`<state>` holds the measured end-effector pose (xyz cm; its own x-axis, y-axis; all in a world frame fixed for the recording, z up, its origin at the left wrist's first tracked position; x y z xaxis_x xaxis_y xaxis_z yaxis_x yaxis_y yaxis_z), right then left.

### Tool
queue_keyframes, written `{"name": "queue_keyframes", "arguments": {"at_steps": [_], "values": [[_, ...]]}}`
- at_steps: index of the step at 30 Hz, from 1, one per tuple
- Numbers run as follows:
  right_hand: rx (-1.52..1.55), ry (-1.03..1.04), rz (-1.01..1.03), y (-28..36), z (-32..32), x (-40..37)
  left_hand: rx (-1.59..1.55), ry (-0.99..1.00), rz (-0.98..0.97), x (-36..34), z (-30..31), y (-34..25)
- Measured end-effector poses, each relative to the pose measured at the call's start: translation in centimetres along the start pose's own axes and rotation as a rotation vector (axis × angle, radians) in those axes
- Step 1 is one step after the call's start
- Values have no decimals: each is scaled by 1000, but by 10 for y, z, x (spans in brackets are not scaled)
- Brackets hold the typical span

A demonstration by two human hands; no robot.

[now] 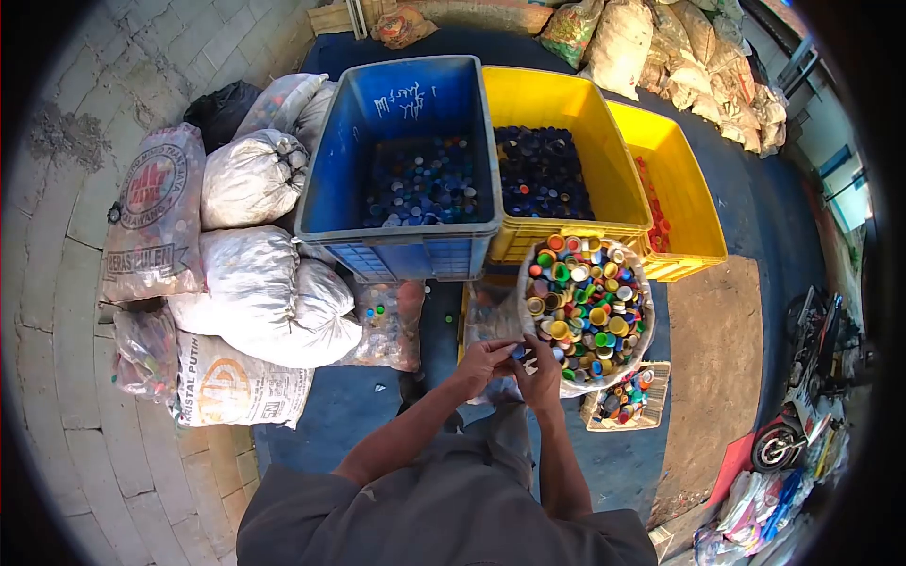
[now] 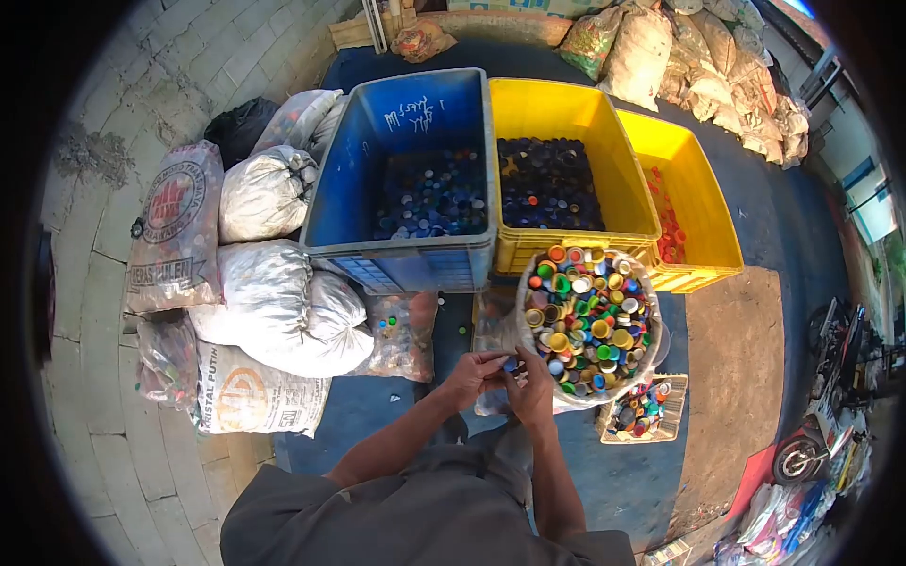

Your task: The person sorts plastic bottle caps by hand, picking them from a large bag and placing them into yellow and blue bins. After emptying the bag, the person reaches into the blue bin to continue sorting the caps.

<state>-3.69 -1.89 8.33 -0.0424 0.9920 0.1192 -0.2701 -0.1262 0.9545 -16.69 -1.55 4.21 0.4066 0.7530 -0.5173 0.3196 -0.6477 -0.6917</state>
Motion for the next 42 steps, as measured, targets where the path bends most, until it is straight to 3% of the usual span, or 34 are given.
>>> {"name": "queue_keyframes", "arguments": {"at_steps": [4, 7, 13, 20, 29, 35, 38, 42], "values": [[35, -26, -33, 21, -94, -11, -21, 13, -49, -53, 86, -25], [136, 37, -8, 42, -156, -2, -35, -111, -108, -87, 140, -52], [152, 105, 76, 88, -207, 16, -80, -161, -161, -128, 178, -94], [202, 17, -39, 80, -190, 20, -37, -147, -143, -101, 187, -92], [220, -221, -88, 52, -121, 53, 37, -222, -205, -58, 180, -139], [161, -138, -46, 31, -100, 76, 82, -151, -148, -21, 132, -163], [198, -115, -135, 33, -83, 85, 77, -103, -168, -4, 121, -187], [323, -174, -193, 17, -64, 97, 29, -184, -274, 4, 127, -235]]}}
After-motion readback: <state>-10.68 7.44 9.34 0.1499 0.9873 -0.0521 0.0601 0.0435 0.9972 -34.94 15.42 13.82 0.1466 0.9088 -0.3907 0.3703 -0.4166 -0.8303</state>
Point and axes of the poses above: each hand's wrist, its own x-axis towards the middle knuckle, its own z-axis out of the back of the hand, y = z × x, the point moved 4 cm from there along x, towards the middle knuckle, and after that the axes turned 15 degrees about x, right-handed, at the moved point
